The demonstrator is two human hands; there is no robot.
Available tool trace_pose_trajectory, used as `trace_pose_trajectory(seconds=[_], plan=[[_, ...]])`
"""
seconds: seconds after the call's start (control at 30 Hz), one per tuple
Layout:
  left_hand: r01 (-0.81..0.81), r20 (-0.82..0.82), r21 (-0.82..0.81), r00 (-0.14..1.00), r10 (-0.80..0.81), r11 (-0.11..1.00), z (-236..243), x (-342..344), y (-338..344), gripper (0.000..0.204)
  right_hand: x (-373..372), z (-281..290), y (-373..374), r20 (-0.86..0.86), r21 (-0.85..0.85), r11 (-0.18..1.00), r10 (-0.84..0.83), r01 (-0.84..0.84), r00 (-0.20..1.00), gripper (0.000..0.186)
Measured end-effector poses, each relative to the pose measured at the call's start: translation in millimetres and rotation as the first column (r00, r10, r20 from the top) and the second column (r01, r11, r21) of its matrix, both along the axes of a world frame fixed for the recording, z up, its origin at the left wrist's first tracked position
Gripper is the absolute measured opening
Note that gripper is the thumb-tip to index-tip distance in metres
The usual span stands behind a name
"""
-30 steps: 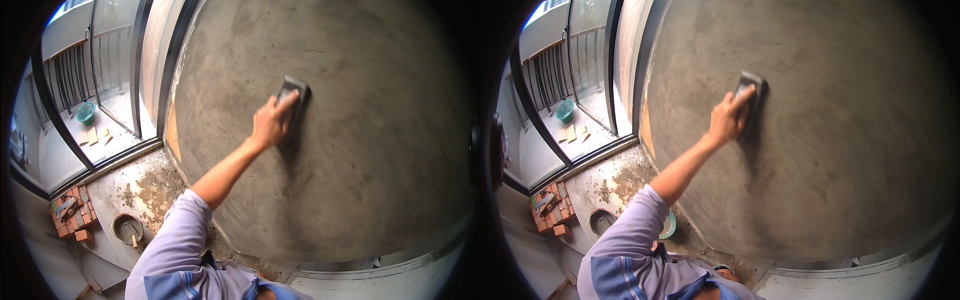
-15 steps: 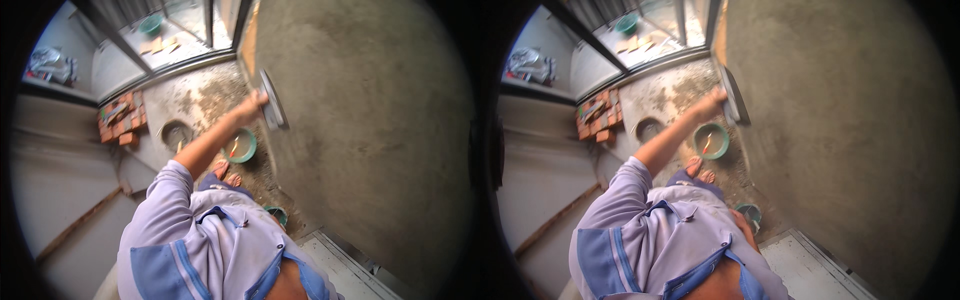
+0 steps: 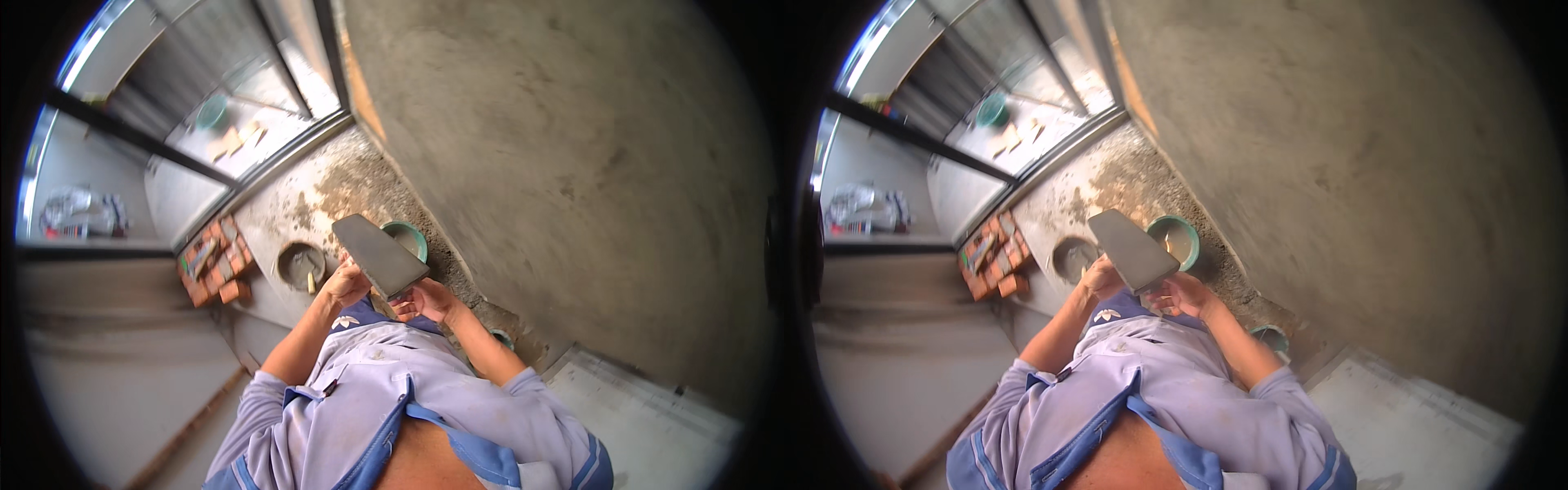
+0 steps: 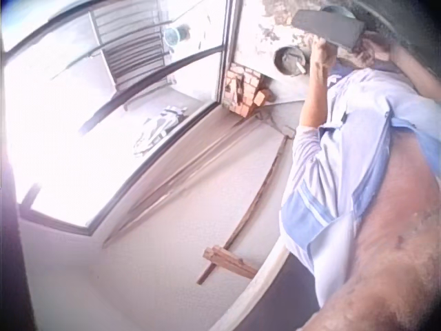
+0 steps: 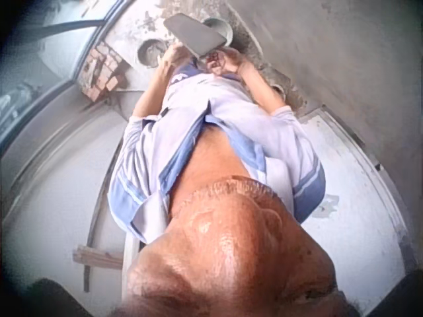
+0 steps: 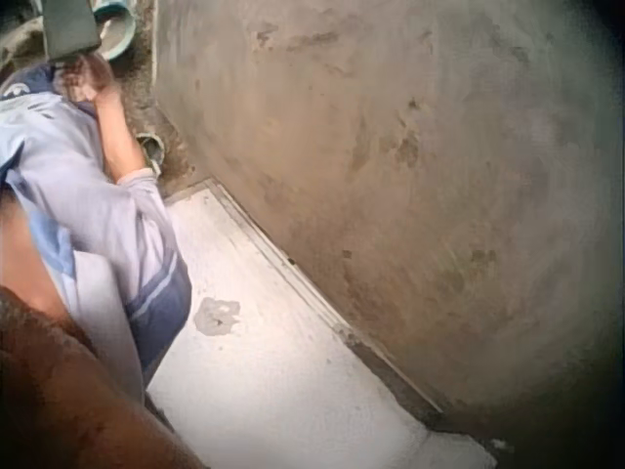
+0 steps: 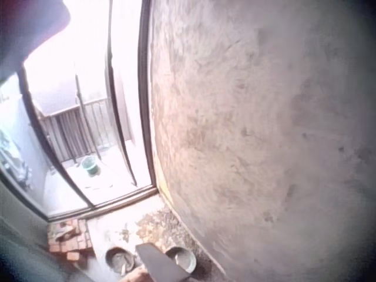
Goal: The person smooths a freshly applied plaster surface on a wall using a hand float, dipping the tool into a bucket of water and applying pressure in circular and sweeping motions to create a uniform finish.
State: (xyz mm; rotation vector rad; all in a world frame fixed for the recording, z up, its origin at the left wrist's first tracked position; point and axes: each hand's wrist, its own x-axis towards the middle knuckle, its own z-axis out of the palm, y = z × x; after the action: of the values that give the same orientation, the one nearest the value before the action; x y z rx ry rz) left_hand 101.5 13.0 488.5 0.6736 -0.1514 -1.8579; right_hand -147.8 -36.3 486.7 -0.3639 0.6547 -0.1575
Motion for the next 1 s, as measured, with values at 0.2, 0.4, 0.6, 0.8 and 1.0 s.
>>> trace_pose_trajectory(seconds=[0.2, 0.4, 0.6, 0.8, 1.0], plan=[[0.392, -0.111, -0.107, 0.909, -0.403, 0.914, -21.5, 46.4, -90.7, 0.034, 70.9, 34.3, -46.8, 0.321, 0.035, 0.961, -0.27, 0.274, 0.908, 0.036], [0.769, 0.262, -0.124, 0.635, -0.727, 0.627, -13.6, 75.7, -210.2, 0.056, 97.8, 33.2, -63.6, 0.228, -0.612, 0.483, -0.651, 0.626, 0.724, 0.043], [0.913, 0.798, 0.375, -0.405, -0.447, -0.158, -114.6, 176.0, -277.4, 0.075, 73.7, 39.4, 19.3, -0.139, -0.493, 0.053, -0.99, 0.869, -0.018, 0.051], [0.63, 0.572, 0.401, -0.739, -0.356, -0.665, -154.3, 261.2, -303.3, 0.08, 46.3, 12.8, 35.3, -0.205, -0.754, -0.335, -0.697, 0.565, -0.687, 0.066], [0.515, 0.611, 0.64, -0.791, -0.028, -0.57, -110.7, 251.6, -365.3, 0.081, -12.7, -16.1, -107.1, 0.19, -0.824, -0.551, -0.487, 0.131, -0.852, 0.102]])
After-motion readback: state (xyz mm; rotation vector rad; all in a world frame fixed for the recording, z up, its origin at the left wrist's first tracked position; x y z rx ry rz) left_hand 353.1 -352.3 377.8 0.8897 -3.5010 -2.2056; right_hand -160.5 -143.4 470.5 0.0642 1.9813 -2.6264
